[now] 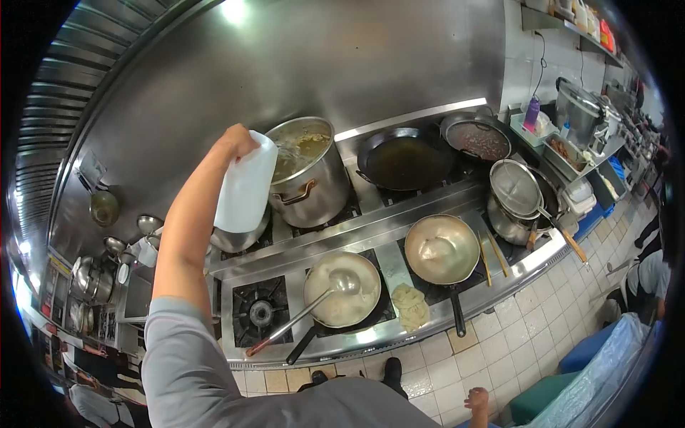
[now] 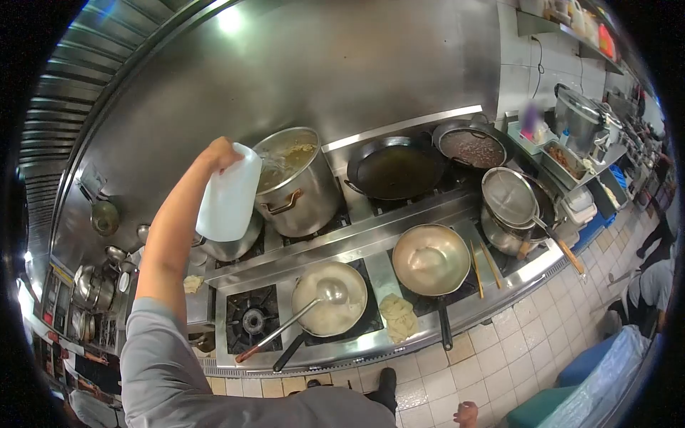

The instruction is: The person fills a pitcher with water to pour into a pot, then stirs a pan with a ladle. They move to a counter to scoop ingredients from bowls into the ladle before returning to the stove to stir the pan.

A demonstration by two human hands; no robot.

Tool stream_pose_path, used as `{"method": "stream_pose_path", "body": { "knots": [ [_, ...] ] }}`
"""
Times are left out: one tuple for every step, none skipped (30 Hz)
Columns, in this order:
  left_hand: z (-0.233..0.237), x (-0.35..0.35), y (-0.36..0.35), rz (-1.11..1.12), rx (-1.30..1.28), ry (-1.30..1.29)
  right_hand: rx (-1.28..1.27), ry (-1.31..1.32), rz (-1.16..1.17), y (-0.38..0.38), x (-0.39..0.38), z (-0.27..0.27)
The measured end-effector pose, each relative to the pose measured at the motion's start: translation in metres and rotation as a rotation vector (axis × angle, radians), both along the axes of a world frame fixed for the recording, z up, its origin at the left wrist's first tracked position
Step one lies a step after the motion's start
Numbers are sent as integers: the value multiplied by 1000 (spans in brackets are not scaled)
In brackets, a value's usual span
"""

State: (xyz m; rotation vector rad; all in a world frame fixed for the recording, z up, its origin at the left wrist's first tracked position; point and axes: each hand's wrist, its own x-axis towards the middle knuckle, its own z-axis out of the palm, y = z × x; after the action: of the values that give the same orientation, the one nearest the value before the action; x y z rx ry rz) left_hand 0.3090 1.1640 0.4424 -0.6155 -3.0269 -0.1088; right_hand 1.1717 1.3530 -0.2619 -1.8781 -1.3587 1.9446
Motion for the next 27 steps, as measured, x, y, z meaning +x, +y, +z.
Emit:
{"method": "stream_pose_path", "body": {
  "knots": [
    [-2,-3,11,-11,-161,54,-60,-146,53,0,-4,-13],
    [-3,-6,20,-9,-162,52,-61,-148,56,-1,1,-21],
    [-4,-6,29,-5,-251,62,-136,-160,77,-7,16,-39],
    [-5,-7,35,-1,-343,71,-211,-173,102,-14,31,-55],
    [-6,-8,41,-1,-344,70,-199,-303,498,-17,60,-109],
    [-8,-12,46,-21,-411,99,-108,-440,979,-22,63,-106],
    [-9,-16,50,-40,-478,128,10,-499,1365,-25,68,-104],
    [-16,-31,54,-39,-477,130,-49,-422,830,-34,84,-97],
    [-28,-53,55,-61,-516,172,-48,-413,771,-34,87,-95],
    [-32,-56,58,-83,-555,215,-34,-404,751,-35,84,-84],
    [-35,-60,61,-85,-554,215,-14,-396,742,-34,80,-73],
    [-32,-46,68,-39,-509,193,3,-381,738,-35,78,-70],
    [-31,-32,75,7,-463,170,30,-362,736,-36,77,-67],
    [-30,-24,81,4,-465,168,54,-349,739,-36,77,-66],
    [-31,-16,88,26,-471,172,81,-331,745,-40,79,-67],
    [-33,-13,94,48,-476,176,115,-318,752,-43,83,-67],
    [-37,-12,98,44,-476,173,148,-299,763,-44,84,-69],
    [-40,-11,101,52,-468,197,189,-283,781,-47,87,-73],
    [-43,-10,104,61,-461,220,239,-258,804,-51,93,-82],
    [-44,-7,107,59,-464,217,305,-233,834,-55,96,-91],
    [-44,-3,110,47,-479,236,384,-210,872,-60,101,-104],
    [-45,0,113,35,-493,254,508,-196,913,-67,100,-108],
    [-49,1,117,33,-493,252,457,-182,891,-69,99,-112],
    [-53,-1,120,19,-485,283,407,-170,869,-70,88,-97],
    [-57,-4,122,6,-479,315,308,-141,825,-70,78,-85],
    [-64,-13,124,6,-479,313,306,-143,827,-73,74,-79],
    [-73,-27,127,-22,-450,345,76,-104,590,-76,72,-75]
  ]
}}
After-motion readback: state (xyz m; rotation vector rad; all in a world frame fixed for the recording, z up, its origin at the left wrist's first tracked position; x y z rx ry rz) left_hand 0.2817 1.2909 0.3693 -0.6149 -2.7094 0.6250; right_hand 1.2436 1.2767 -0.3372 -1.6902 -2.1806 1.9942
